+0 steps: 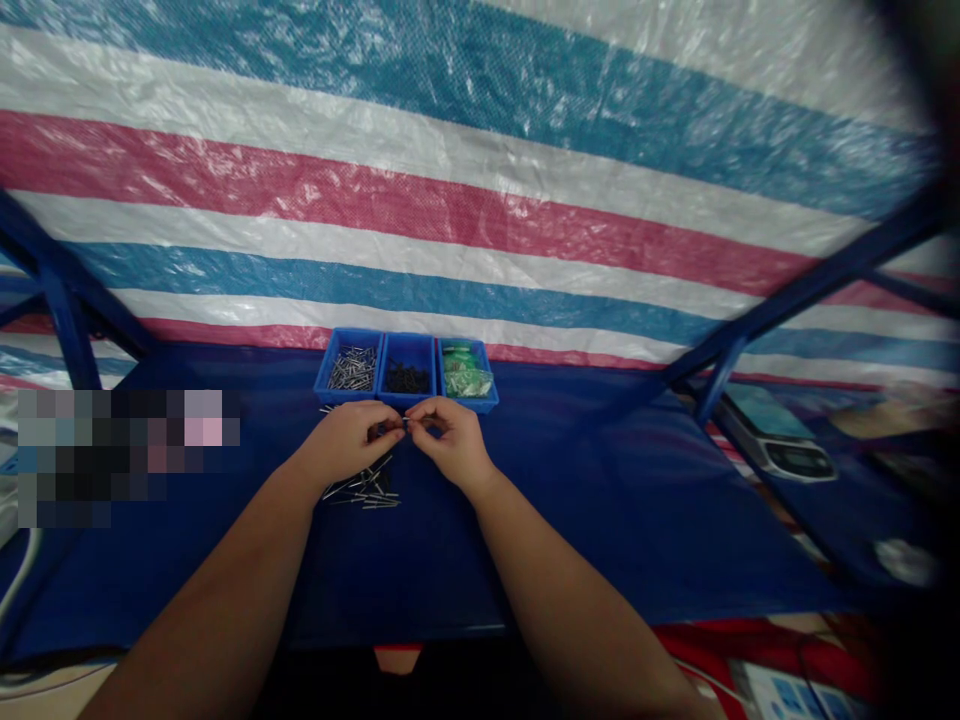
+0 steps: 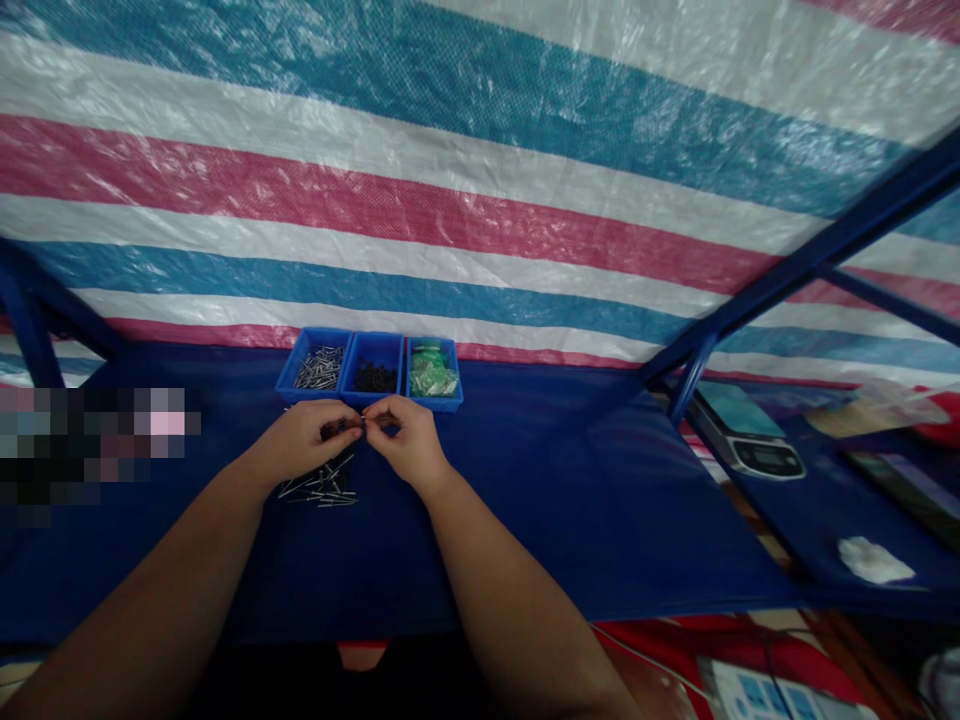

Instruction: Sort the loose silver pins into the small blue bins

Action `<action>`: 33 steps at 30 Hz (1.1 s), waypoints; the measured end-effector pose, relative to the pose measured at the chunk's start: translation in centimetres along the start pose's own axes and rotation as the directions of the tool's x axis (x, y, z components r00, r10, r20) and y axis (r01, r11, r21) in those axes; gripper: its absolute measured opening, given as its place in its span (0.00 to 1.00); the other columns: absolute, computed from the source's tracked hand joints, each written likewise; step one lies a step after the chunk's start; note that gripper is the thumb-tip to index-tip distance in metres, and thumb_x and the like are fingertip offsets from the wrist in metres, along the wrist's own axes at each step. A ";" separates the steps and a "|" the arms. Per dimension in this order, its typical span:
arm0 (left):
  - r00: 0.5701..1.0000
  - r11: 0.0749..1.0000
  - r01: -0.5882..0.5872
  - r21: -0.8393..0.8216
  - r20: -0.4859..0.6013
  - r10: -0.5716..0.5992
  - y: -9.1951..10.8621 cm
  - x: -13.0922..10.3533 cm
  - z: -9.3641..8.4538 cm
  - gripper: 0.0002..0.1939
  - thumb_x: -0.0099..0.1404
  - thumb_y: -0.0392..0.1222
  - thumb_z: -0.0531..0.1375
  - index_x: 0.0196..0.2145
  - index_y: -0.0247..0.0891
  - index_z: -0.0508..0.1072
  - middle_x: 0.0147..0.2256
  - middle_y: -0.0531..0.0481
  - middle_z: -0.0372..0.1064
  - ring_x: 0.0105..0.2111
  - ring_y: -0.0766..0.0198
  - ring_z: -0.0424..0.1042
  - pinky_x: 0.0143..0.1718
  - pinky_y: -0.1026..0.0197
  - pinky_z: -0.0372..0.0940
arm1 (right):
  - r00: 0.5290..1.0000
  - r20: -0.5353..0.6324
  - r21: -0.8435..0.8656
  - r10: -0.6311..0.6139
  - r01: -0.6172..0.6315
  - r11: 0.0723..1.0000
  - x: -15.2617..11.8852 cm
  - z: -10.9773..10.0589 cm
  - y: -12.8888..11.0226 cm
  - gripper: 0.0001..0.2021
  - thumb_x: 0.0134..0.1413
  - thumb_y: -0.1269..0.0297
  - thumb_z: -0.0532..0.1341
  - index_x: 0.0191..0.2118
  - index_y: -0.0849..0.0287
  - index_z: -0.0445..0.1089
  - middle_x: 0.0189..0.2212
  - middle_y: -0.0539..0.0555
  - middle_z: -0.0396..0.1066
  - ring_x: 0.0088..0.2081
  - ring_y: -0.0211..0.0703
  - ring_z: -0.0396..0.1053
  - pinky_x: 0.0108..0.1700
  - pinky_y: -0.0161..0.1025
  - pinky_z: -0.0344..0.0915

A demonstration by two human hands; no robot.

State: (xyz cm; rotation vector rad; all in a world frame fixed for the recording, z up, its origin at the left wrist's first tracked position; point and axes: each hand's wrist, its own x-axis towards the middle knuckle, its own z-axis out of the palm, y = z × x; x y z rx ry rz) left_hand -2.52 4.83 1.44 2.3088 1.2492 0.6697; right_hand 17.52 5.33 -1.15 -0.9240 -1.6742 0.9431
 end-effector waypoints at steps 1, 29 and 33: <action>1.000 1.000 -0.005 0.001 -0.004 0.006 0.0 0.0 0.0 0.08 0.68 0.43 0.59 0.37 0.41 0.78 0.31 0.51 0.74 0.31 0.63 0.71 0.32 0.61 0.61 | 1.000 0.014 -0.003 0.011 -0.011 1.000 0.0 0.0 0.1 0.03 0.54 0.65 0.65 0.35 0.58 0.73 0.36 0.54 0.77 0.35 0.41 0.76 0.41 0.39 0.74; 0.756 0.869 0.494 0.005 -0.496 -0.427 -3.2 0.4 -1.7 0.20 0.66 0.58 0.57 0.32 0.40 0.79 0.27 0.49 0.75 0.27 0.60 0.72 0.30 0.60 0.60 | 0.990 0.144 -0.128 -0.008 0.027 0.991 0.0 -0.2 0.3 0.11 0.58 0.68 0.61 0.46 0.56 0.66 0.36 0.51 0.72 0.29 0.35 0.68 0.31 0.34 0.66; 0.806 0.877 0.481 0.018 -0.403 -0.434 -2.9 -0.5 -2.0 0.14 0.64 0.51 0.59 0.39 0.42 0.80 0.29 0.49 0.77 0.27 0.61 0.72 0.30 0.59 0.63 | 0.975 0.220 -0.222 0.003 0.047 0.974 0.1 -0.5 0.0 0.05 0.58 0.69 0.61 0.40 0.58 0.69 0.32 0.50 0.71 0.30 0.37 0.68 0.34 0.34 0.65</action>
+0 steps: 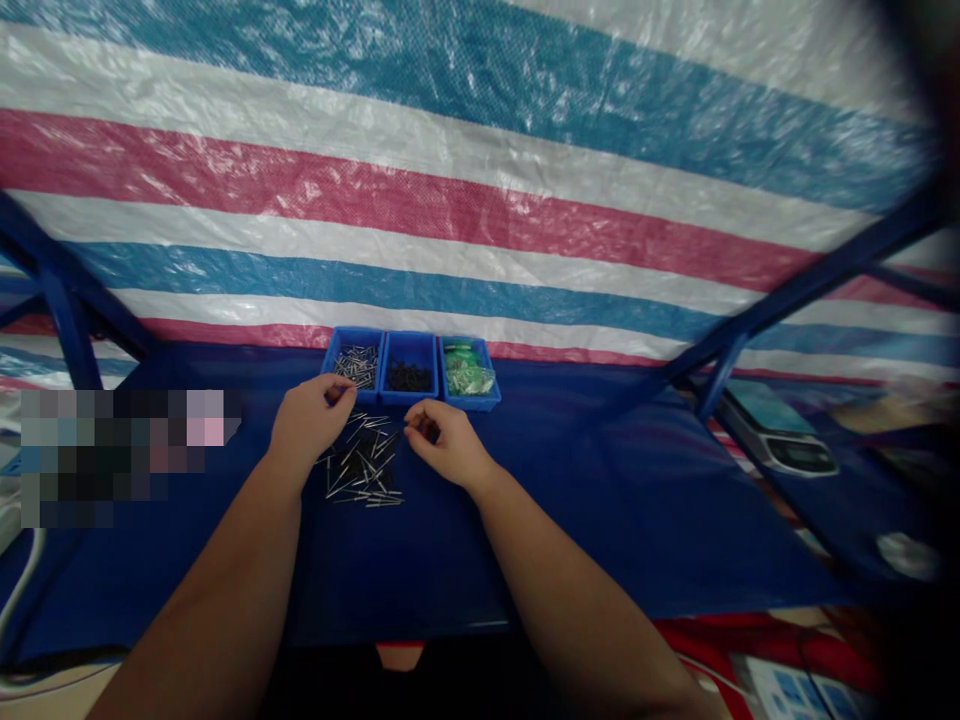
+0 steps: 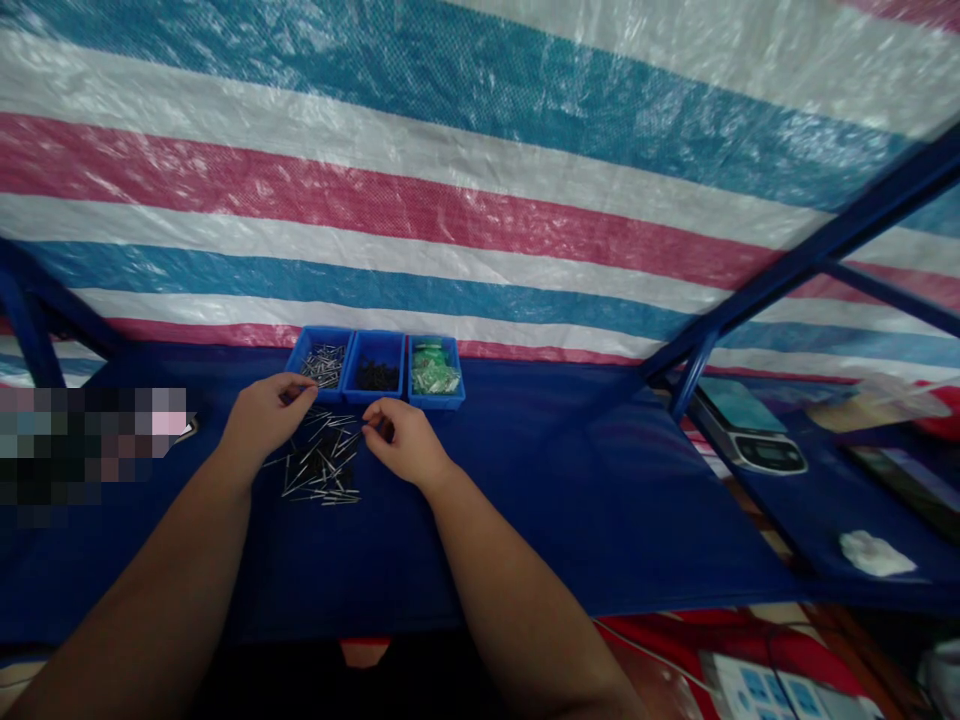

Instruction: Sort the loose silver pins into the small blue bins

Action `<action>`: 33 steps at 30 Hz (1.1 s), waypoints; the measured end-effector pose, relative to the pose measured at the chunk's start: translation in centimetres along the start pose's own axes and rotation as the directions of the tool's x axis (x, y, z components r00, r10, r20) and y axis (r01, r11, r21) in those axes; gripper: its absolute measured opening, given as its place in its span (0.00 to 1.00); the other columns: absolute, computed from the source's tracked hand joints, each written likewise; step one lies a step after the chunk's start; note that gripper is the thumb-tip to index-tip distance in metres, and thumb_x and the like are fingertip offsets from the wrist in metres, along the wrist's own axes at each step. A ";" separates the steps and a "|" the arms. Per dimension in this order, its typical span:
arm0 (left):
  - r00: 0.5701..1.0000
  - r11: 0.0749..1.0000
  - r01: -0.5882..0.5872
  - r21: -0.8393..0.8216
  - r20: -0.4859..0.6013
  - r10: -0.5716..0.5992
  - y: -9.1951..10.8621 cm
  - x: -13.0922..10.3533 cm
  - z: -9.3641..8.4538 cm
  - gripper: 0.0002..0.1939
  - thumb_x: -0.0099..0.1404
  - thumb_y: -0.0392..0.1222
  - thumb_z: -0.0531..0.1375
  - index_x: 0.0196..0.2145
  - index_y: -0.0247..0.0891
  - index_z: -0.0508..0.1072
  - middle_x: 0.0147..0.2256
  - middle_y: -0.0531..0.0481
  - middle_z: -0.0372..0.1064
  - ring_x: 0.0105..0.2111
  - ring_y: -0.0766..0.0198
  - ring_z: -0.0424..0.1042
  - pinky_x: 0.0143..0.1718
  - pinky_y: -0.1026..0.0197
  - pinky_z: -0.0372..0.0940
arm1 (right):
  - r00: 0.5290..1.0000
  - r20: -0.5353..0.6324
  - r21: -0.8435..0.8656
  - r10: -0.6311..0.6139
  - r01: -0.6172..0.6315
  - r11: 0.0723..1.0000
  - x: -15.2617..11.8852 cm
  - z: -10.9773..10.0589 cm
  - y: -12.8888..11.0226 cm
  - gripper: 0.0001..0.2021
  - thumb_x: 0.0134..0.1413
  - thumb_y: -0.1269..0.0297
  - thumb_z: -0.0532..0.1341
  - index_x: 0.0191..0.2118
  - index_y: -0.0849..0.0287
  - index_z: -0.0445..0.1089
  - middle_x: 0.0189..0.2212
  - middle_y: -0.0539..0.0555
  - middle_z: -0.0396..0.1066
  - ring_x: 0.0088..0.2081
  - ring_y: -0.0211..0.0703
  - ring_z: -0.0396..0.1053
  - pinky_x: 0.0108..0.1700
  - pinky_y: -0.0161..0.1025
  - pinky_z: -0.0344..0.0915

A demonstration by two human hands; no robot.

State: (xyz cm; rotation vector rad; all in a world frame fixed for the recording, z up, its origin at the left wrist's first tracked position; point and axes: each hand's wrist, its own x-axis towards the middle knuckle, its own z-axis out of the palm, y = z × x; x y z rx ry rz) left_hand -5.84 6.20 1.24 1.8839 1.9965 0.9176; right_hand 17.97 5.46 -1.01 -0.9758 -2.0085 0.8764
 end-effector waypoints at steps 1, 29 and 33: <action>1.000 1.000 0.000 -0.001 0.018 0.000 0.0 -0.2 -0.3 0.13 0.63 0.49 0.59 0.40 0.42 0.80 0.29 0.50 0.77 0.26 0.61 0.72 0.30 0.60 0.63 | 1.000 0.009 -0.033 -0.001 0.001 0.999 0.0 -0.1 0.0 0.04 0.58 0.70 0.61 0.39 0.58 0.70 0.32 0.50 0.71 0.31 0.37 0.67 0.34 0.35 0.65; 0.916 0.975 -0.124 0.185 0.400 0.040 0.3 -1.0 0.3 0.06 0.59 0.43 0.61 0.31 0.45 0.80 0.31 0.50 0.79 0.31 0.57 0.76 0.29 0.60 0.61 | 0.972 0.233 -0.391 -0.029 0.121 0.913 0.0 0.7 0.1 0.01 0.60 0.70 0.64 0.38 0.59 0.72 0.39 0.55 0.68 0.43 0.44 0.66 0.50 0.42 0.64; 0.926 0.966 -0.164 0.198 0.368 0.082 -0.2 -1.1 0.6 0.07 0.61 0.43 0.60 0.31 0.44 0.79 0.30 0.48 0.78 0.29 0.58 0.74 0.28 0.60 0.59 | 0.971 0.235 -0.387 -0.029 0.121 0.914 0.1 0.5 0.2 0.02 0.61 0.72 0.63 0.37 0.59 0.71 0.39 0.55 0.69 0.44 0.44 0.67 0.50 0.42 0.64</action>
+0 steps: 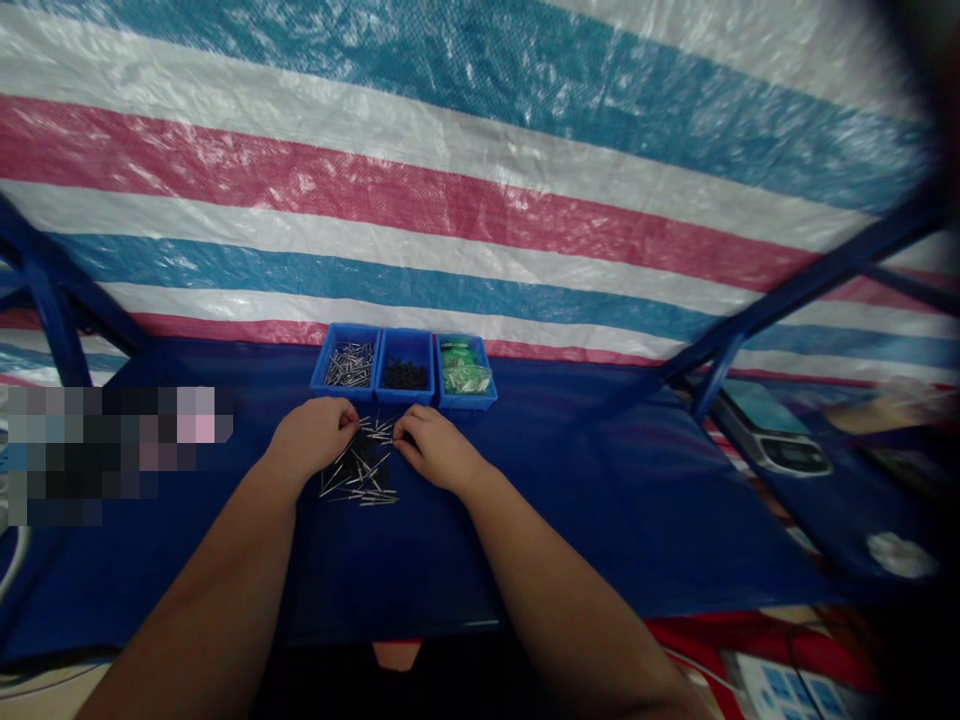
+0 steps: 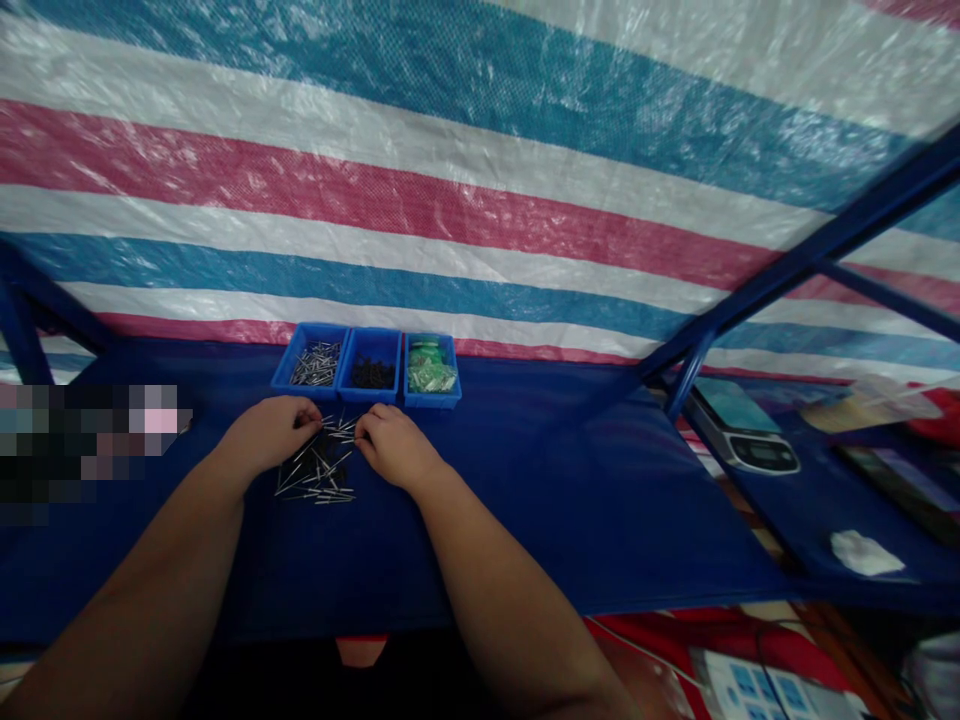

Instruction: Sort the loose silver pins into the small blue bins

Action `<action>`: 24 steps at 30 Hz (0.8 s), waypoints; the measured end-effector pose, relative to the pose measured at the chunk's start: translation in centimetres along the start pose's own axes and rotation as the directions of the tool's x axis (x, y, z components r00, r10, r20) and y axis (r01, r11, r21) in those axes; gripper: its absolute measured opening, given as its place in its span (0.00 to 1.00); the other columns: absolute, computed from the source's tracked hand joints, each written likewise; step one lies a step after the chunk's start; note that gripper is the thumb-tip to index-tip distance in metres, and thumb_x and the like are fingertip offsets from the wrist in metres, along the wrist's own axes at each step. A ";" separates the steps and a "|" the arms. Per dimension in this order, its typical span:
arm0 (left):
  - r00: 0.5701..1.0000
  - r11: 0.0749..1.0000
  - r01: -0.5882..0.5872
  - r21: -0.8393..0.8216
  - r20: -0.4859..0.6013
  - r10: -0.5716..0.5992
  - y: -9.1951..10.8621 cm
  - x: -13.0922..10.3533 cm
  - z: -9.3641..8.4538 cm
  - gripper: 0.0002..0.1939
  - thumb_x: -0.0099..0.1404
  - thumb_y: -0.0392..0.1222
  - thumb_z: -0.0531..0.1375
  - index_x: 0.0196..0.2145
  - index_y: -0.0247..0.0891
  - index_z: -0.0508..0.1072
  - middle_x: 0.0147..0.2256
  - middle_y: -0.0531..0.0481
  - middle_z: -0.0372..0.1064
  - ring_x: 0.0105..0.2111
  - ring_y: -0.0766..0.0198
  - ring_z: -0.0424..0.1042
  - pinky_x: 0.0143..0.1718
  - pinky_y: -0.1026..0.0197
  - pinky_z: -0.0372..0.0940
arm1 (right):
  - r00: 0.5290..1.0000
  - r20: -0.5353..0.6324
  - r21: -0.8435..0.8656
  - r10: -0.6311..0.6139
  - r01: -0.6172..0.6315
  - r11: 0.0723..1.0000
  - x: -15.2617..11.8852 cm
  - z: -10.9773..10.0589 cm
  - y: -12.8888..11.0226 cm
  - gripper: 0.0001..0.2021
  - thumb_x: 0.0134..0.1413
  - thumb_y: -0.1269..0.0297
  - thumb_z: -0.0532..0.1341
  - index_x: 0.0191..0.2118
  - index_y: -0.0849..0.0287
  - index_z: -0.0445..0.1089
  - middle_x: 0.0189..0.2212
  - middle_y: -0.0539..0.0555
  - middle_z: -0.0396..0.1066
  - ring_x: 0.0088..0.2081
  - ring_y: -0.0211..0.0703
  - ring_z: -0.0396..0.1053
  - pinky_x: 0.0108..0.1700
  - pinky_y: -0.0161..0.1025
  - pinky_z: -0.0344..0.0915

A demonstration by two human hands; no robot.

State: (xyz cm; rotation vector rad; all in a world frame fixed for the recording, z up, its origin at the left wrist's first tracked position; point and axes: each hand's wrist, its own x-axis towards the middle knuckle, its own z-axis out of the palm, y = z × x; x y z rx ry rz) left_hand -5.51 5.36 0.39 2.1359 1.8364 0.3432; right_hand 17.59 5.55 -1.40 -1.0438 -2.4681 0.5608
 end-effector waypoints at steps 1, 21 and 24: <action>1.000 1.000 -0.021 -0.010 -0.008 0.021 -0.1 0.0 0.1 0.07 0.61 0.42 0.60 0.31 0.43 0.79 0.30 0.48 0.78 0.29 0.58 0.74 0.28 0.60 0.59 | 1.000 -0.001 0.007 0.004 -0.004 1.000 0.0 -0.1 0.0 0.02 0.61 0.72 0.63 0.37 0.59 0.70 0.39 0.54 0.69 0.43 0.44 0.67 0.50 0.41 0.64; 0.924 0.861 0.095 -0.500 -0.277 -0.263 0.4 0.6 -1.0 0.25 0.66 0.60 0.57 0.21 0.38 0.69 0.16 0.53 0.65 0.18 0.66 0.64 0.23 0.63 0.57 | 0.996 -0.069 0.236 0.051 -0.033 0.971 0.0 -0.3 0.6 0.05 0.56 0.76 0.59 0.35 0.59 0.69 0.31 0.50 0.70 0.33 0.38 0.66 0.37 0.34 0.60; 0.912 0.776 0.126 -0.618 -0.236 -0.336 0.3 0.7 -0.8 0.24 0.64 0.60 0.59 0.22 0.38 0.70 0.15 0.54 0.63 0.16 0.67 0.62 0.21 0.64 0.57 | 0.995 -0.073 0.259 0.060 -0.040 0.965 0.0 -0.2 0.8 0.05 0.54 0.76 0.60 0.35 0.59 0.70 0.30 0.50 0.70 0.32 0.37 0.66 0.37 0.34 0.60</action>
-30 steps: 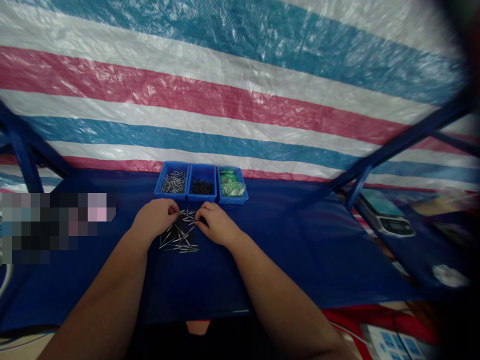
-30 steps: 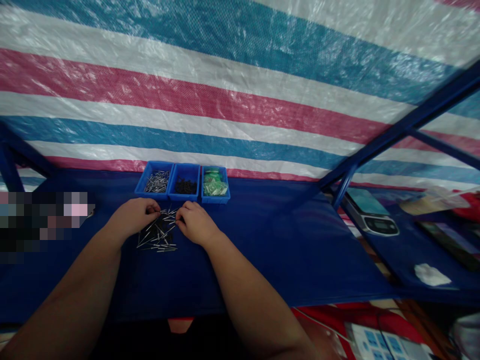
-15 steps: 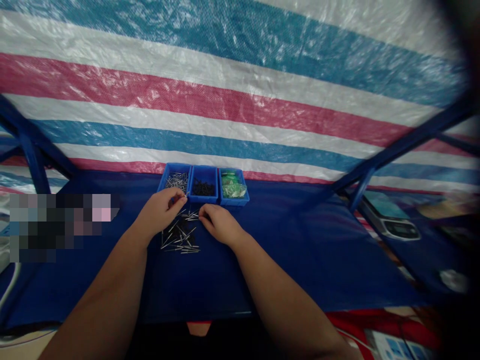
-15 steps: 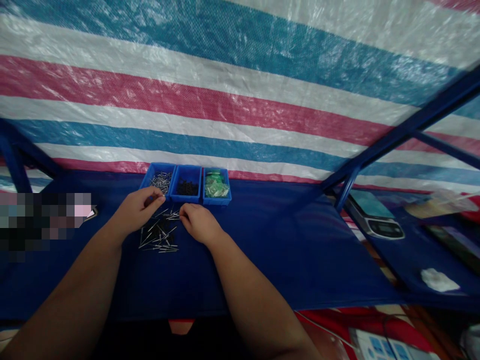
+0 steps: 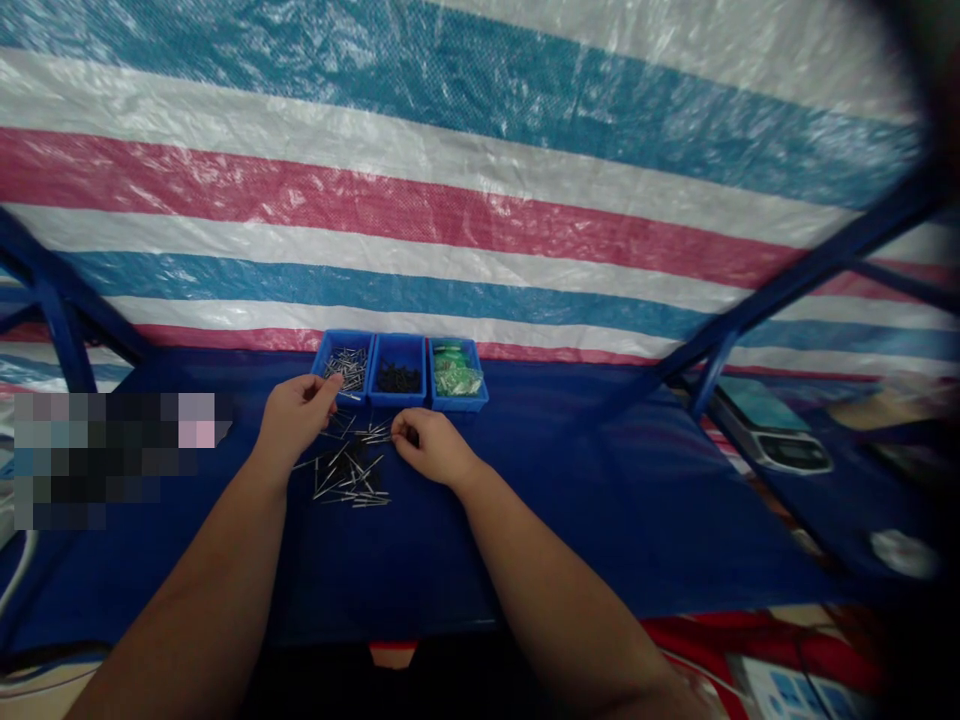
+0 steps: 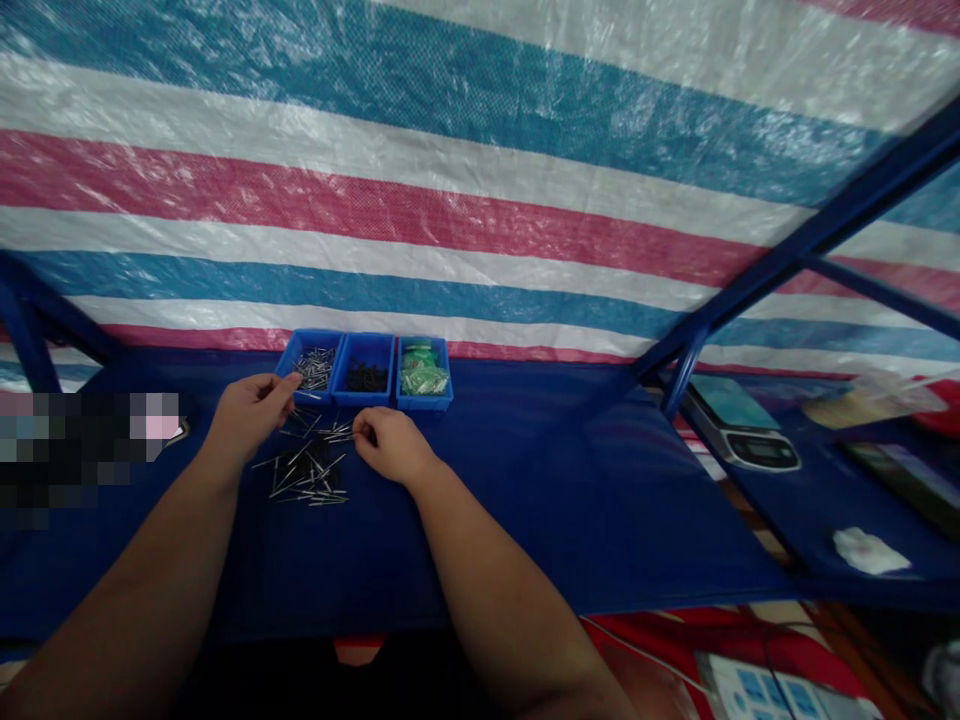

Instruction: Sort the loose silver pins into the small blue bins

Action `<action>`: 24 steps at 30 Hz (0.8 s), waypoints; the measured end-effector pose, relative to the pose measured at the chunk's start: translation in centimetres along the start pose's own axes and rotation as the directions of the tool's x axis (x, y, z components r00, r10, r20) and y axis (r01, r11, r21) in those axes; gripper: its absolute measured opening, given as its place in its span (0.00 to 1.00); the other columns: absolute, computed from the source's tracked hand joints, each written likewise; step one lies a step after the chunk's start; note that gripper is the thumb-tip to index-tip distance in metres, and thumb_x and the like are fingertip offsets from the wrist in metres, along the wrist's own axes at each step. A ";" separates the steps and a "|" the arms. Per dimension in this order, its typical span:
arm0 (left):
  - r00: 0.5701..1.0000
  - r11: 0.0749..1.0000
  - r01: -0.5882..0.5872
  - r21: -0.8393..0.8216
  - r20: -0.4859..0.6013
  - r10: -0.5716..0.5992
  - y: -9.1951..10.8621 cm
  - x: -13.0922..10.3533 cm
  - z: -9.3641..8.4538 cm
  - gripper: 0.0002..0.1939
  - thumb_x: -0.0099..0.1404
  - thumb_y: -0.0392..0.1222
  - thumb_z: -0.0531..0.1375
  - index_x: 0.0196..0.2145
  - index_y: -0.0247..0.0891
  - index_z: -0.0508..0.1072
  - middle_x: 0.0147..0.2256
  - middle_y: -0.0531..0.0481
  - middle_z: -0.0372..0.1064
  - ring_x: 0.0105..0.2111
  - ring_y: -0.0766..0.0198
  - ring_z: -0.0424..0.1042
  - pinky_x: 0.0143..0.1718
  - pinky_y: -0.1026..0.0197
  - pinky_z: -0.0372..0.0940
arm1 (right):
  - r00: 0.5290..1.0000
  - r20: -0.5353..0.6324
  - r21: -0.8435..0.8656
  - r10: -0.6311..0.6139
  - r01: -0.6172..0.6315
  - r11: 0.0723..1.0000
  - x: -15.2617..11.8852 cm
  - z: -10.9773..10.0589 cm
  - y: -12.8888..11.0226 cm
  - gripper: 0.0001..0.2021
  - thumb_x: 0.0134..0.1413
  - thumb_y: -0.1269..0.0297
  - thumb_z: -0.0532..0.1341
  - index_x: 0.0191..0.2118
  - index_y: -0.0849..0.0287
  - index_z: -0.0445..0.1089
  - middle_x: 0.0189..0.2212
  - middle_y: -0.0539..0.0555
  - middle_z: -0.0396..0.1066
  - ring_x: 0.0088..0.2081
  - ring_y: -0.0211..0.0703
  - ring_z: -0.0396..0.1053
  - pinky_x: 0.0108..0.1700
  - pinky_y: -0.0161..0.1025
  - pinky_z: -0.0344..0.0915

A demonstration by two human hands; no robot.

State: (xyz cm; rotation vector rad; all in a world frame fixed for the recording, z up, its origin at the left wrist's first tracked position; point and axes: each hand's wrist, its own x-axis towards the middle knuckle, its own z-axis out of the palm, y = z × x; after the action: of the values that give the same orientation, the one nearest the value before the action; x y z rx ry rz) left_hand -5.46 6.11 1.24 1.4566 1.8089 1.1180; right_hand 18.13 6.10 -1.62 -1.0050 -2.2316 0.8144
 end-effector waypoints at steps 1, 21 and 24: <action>1.000 0.999 0.016 -0.038 -0.009 -0.016 -0.1 0.0 0.1 0.24 0.63 0.60 0.60 0.22 0.38 0.71 0.15 0.54 0.63 0.15 0.67 0.62 0.20 0.64 0.56 | 1.000 -0.002 0.007 0.003 -0.003 1.000 0.0 0.0 0.0 0.05 0.54 0.76 0.60 0.35 0.59 0.70 0.30 0.50 0.70 0.32 0.37 0.66 0.37 0.34 0.61; 0.928 0.909 -0.370 0.191 0.025 0.372 3.4 3.5 0.3 0.12 0.65 0.47 0.59 0.38 0.38 0.79 0.33 0.46 0.78 0.30 0.61 0.74 0.33 0.59 0.67 | 0.992 -0.126 0.159 0.002 0.019 0.987 0.1 0.4 0.6 0.06 0.54 0.74 0.61 0.36 0.60 0.74 0.29 0.50 0.72 0.30 0.36 0.67 0.35 0.33 0.63; 0.804 0.806 -0.572 0.150 0.293 0.517 3.1 1.0 0.8 0.11 0.66 0.46 0.60 0.40 0.39 0.79 0.36 0.48 0.77 0.30 0.64 0.72 0.34 0.60 0.66 | 0.976 -0.218 0.216 0.018 0.030 0.976 0.1 0.6 0.4 0.06 0.55 0.71 0.61 0.38 0.60 0.75 0.30 0.51 0.74 0.30 0.37 0.68 0.34 0.34 0.64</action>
State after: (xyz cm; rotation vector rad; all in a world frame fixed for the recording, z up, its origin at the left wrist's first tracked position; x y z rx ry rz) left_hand -3.47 7.44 3.56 2.2537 1.4111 0.9426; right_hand 17.83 6.26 -2.32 -0.9329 -1.9128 0.8789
